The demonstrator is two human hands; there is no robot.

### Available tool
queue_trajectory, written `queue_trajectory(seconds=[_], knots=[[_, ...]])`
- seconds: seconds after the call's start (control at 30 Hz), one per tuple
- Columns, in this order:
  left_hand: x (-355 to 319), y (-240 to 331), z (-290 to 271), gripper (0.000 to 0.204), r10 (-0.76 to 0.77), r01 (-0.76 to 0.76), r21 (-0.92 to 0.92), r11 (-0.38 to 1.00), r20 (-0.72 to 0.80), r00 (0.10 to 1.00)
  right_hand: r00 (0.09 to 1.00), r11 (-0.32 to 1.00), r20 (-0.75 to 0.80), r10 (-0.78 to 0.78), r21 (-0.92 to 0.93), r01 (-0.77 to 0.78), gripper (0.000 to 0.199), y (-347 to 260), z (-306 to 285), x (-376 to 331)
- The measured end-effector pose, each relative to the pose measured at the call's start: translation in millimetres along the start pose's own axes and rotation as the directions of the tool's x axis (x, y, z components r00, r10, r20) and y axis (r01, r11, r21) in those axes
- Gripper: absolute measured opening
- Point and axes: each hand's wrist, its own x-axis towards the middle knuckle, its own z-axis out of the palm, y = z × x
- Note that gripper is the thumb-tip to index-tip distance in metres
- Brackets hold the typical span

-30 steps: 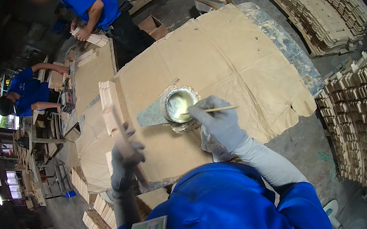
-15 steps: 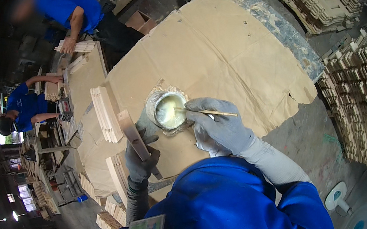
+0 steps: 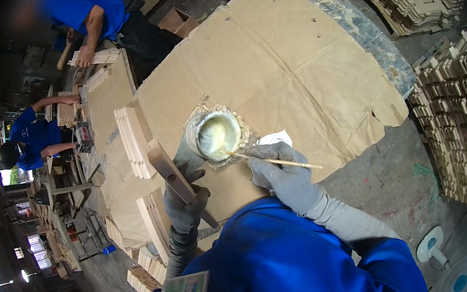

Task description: The person applies a white liquid to the holes of small wooden blocks using a brush and then places them on a stack. The person repeats this process for multiple blocks in a workshop setting.

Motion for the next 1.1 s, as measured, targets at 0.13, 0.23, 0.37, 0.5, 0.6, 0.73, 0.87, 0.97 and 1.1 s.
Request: queue_trajectory(seconds=[0.13,0.23,0.37,0.5,0.6,0.73,0.87,0.97,1.1], knots=[[1,-8,1,0.063,0.141,-0.141,0.098,0.985,0.002,0.990,0.998,0.998,0.065,-0.004,-0.056,0.008,0.026,8,3,-7],[1,-7,-1,0.065,0.069,-0.071,0.093,0.993,0.020,0.997,0.997,0.996,0.027,-0.074,0.058,0.072,0.021,6,5,-10],[-1,4,-11,0.063,-0.062,0.067,-0.136,0.988,0.046,0.997,0.988,0.955,-0.077,-0.131,0.257,0.146,0.019,-5,8,7],[-17,1,-40,0.059,-0.146,0.122,-0.340,0.933,-0.044,0.988,0.996,0.946,0.022,-0.084,0.316,0.073,0.013,-35,-2,25],[-22,18,-59,0.047,-0.175,0.165,-0.281,0.945,-0.013,0.984,0.988,0.982,0.059,-0.142,0.132,0.133,0.013,-39,-14,41],[-43,14,-60,0.042,-0.139,0.154,-0.194,0.969,0.087,0.986,0.965,0.984,0.211,-0.157,0.115,0.135,0.020,-77,10,32],[-49,-2,-49,0.052,-0.041,0.094,-0.191,0.977,0.262,0.964,0.905,0.949,0.323,-0.276,-0.059,0.310,0.013,-120,31,14],[-54,2,-49,0.055,-0.041,0.128,-0.259,0.957,0.318,0.947,0.877,0.947,0.445,-0.182,-0.162,0.279,0.022,-137,43,4],[-56,-1,-46,0.056,-0.003,0.099,-0.246,0.964,0.363,0.932,0.847,0.934,0.509,-0.151,-0.208,0.292,0.023,-133,47,4]])
